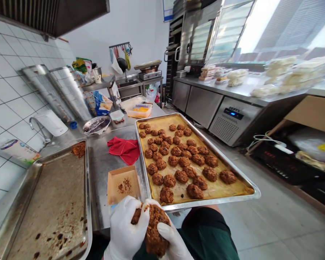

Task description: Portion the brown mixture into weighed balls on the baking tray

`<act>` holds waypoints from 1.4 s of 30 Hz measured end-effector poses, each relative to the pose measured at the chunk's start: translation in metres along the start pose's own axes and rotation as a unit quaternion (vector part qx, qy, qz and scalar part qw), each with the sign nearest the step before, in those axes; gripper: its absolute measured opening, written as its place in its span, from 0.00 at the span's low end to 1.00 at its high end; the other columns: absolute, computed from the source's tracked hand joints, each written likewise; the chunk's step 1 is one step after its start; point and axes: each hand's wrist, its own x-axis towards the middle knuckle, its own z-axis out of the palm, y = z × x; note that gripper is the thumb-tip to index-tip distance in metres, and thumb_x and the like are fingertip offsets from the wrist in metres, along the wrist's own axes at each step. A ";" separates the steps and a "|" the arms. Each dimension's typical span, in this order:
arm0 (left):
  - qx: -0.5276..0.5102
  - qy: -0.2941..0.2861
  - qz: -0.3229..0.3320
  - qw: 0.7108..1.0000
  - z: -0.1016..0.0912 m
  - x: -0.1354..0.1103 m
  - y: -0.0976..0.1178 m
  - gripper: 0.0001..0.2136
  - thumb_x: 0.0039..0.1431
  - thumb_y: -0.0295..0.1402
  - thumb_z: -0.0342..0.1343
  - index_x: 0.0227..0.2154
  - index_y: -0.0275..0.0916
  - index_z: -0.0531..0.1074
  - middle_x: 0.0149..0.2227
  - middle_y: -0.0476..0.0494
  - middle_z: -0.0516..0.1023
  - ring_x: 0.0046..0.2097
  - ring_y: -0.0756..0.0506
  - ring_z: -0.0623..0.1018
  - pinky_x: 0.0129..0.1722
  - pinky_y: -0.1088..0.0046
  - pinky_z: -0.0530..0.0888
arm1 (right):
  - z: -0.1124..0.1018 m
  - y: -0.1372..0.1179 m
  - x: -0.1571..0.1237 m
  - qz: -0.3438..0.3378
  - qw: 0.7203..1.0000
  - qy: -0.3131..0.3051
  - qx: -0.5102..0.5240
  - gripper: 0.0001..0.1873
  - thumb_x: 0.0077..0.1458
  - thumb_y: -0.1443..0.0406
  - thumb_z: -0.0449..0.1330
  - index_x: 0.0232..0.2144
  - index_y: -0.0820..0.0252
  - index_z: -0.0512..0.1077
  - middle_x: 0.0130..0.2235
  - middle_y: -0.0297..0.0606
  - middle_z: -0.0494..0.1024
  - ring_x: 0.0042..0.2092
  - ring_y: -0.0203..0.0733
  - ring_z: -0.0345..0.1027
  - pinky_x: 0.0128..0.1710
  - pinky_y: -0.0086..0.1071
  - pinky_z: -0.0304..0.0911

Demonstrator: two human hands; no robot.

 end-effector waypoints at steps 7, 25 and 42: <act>-0.099 -0.034 -0.164 0.981 0.001 0.008 0.000 0.16 0.62 0.37 0.56 0.19 0.39 0.65 0.18 0.54 0.65 0.22 0.52 0.68 0.25 0.77 0.65 | -0.008 0.003 0.002 0.074 0.993 0.003 0.094 0.19 0.45 0.63 0.69 0.43 0.54 0.78 0.48 0.41 0.83 0.48 0.51 0.77 0.53 0.47 0.66; -0.222 -0.099 -0.354 0.903 -0.014 0.059 -0.067 0.15 0.56 0.38 0.59 0.45 0.37 0.74 0.42 0.39 0.81 0.31 0.46 0.80 0.21 0.76 0.71 | -0.023 -0.026 0.002 0.066 0.978 0.025 0.196 0.16 0.49 0.59 0.67 0.41 0.59 0.80 0.47 0.44 0.84 0.50 0.49 0.77 0.52 0.42 0.68; -0.052 -0.139 -0.121 0.982 -0.036 0.036 0.000 0.04 0.62 0.32 0.54 0.35 0.43 0.74 0.37 0.47 0.79 0.40 0.45 0.79 0.40 0.71 0.76 | -0.028 -0.029 0.009 0.047 0.983 0.039 0.175 0.15 0.49 0.58 0.67 0.40 0.55 0.81 0.46 0.38 0.85 0.50 0.50 0.77 0.55 0.46 0.68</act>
